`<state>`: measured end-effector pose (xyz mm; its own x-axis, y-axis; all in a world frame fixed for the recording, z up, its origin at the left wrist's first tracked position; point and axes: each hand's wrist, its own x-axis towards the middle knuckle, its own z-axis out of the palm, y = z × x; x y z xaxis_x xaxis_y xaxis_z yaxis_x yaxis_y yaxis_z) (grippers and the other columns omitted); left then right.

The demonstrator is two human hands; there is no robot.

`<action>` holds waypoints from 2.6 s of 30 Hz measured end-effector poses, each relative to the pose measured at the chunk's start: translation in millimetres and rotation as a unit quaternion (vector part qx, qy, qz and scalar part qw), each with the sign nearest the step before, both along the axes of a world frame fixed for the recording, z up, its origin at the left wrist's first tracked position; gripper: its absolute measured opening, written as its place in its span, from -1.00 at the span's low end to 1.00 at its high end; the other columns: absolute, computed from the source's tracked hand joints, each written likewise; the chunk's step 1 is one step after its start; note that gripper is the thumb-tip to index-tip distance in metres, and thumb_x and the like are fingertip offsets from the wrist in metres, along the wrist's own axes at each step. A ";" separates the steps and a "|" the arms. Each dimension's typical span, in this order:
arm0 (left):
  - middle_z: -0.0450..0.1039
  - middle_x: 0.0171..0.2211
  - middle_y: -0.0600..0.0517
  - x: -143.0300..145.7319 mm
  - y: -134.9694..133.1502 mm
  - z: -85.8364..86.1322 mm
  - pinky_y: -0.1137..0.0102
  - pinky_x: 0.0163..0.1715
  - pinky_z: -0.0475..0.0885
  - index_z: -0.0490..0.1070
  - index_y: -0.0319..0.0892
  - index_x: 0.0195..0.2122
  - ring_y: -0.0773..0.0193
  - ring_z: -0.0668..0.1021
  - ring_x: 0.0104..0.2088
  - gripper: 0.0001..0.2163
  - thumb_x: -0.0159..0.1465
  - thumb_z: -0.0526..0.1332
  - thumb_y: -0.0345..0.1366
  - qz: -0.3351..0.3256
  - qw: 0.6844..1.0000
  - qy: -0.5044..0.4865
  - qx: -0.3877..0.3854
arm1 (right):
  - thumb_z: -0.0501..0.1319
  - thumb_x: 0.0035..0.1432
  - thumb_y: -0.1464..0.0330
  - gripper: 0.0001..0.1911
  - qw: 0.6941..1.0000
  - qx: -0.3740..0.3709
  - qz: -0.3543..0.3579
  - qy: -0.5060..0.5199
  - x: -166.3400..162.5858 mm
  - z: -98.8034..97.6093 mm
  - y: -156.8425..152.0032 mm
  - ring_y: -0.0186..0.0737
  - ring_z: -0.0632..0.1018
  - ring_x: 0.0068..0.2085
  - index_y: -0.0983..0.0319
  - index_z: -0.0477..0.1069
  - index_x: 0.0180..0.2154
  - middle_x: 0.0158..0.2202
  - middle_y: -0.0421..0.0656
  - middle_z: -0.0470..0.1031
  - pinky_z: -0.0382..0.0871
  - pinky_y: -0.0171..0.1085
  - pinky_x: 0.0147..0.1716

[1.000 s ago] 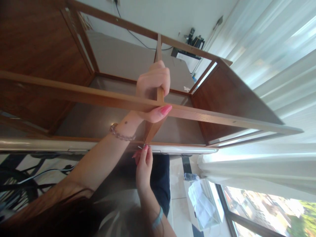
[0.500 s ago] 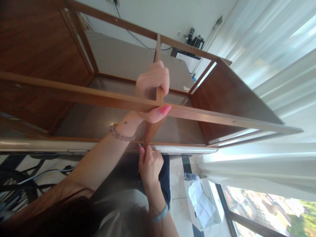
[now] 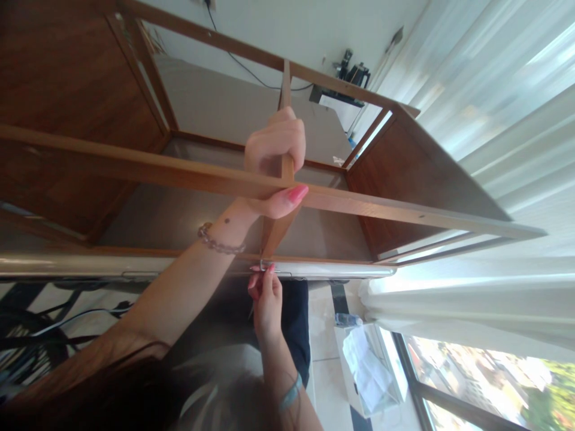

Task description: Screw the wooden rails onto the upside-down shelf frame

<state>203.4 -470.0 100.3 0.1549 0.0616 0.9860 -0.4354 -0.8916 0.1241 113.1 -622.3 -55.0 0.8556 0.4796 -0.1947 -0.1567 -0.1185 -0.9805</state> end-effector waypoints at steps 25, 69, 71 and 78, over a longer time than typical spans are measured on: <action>0.04 -0.46 0.05 2.4 4.1 -2.7 0.13 -0.19 0.39 0.20 -0.18 -0.47 0.27 0.41 -0.27 -0.56 0.35 -0.18 0.02 0.034 0.995 0.026 0.086 | 0.05 0.35 0.21 -0.59 0.782 -0.281 0.041 -0.554 25.9 6.7 -26.0 -0.31 0.37 -0.54 0.21 0.35 -0.52 -0.62 -0.20 0.36 -0.02 -0.27 -0.50; 0.01 -0.45 0.05 3.9 3.7 -4.5 0.16 -0.20 0.32 0.15 -0.17 -0.46 0.26 0.35 -0.29 -0.55 0.34 -0.19 0.08 -0.005 0.999 0.007 0.041 | -0.12 0.29 -0.04 -0.47 0.995 0.043 0.063 0.059 0.6 -1.2 1.8 -0.39 0.09 -0.63 0.21 0.39 -0.33 -0.65 -0.36 0.02 0.10 -0.36 -0.63; -0.01 -0.45 0.05 3.0 3.1 -3.9 0.17 -0.21 0.33 0.14 -0.17 -0.48 0.28 0.33 -0.31 -0.54 0.34 -0.21 0.08 0.005 0.999 0.010 0.044 | -0.08 0.26 -0.07 -0.44 0.995 0.032 0.067 0.061 3.4 1.2 -1.1 -0.40 0.11 -0.63 0.24 0.42 -0.32 -0.67 -0.36 0.07 0.06 -0.36 -0.63; 0.06 -0.42 0.03 3.8 4.5 -7.0 0.10 -0.16 0.35 0.24 -0.19 -0.46 0.22 0.39 -0.22 -0.56 0.35 -0.17 0.02 0.059 0.992 0.058 0.100 | 0.24 0.06 -0.04 -0.54 0.996 -0.083 0.000 -0.037 18.6 11.3 -15.3 -0.40 0.26 -0.62 0.25 0.37 -0.44 -0.68 -0.33 0.26 0.08 -0.38 -0.60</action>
<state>207.3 -465.5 93.3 0.2710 -0.1085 0.9564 -0.3198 -0.9473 -0.0169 131.6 -637.6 -43.7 0.8709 0.4453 -0.2079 -0.0847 -0.2807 -0.9561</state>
